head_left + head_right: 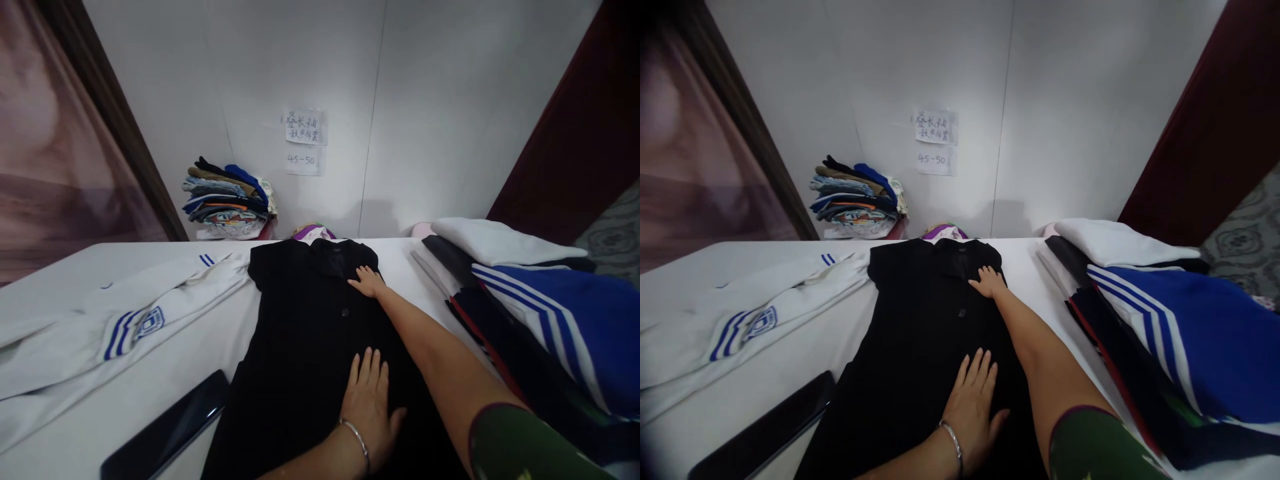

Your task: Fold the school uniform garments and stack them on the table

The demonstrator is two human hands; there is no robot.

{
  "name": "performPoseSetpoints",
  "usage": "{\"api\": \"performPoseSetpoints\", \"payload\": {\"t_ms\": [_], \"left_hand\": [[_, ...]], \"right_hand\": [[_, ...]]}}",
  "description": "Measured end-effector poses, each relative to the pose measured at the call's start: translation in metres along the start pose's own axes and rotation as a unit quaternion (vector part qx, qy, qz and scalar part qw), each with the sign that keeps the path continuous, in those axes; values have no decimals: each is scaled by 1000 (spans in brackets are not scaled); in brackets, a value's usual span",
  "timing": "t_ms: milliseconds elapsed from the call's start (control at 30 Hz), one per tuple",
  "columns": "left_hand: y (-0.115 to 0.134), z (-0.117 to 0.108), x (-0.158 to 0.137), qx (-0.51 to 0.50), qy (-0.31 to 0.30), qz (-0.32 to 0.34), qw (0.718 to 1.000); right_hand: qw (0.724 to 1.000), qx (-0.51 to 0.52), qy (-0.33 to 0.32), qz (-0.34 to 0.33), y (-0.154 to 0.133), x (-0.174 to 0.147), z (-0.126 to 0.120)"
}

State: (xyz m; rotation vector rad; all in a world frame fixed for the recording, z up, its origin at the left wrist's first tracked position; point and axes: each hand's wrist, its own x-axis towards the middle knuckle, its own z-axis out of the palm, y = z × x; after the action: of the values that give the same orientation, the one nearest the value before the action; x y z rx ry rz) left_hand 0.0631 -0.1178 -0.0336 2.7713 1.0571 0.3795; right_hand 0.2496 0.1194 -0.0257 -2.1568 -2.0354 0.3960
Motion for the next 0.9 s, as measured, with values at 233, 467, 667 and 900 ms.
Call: {"api": "performPoseSetpoints", "payload": {"t_ms": [233, 467, 667, 900], "left_hand": [[0, -4, 2, -7, 1, -2, 1000], [-1, -7, 0, -41, 1, -10, 999], [0, -7, 0, -43, -5, -5, 999], [-1, -8, -1, -73, -12, 2, 997]], "right_hand": [[997, 42, 63, 5, 4, -6, 2], [990, 111, 72, 51, 20, -51, 11], [976, 204, 47, 66, 32, -127, 25], [910, 400, 91, 64, 22, -236, 38]]}}
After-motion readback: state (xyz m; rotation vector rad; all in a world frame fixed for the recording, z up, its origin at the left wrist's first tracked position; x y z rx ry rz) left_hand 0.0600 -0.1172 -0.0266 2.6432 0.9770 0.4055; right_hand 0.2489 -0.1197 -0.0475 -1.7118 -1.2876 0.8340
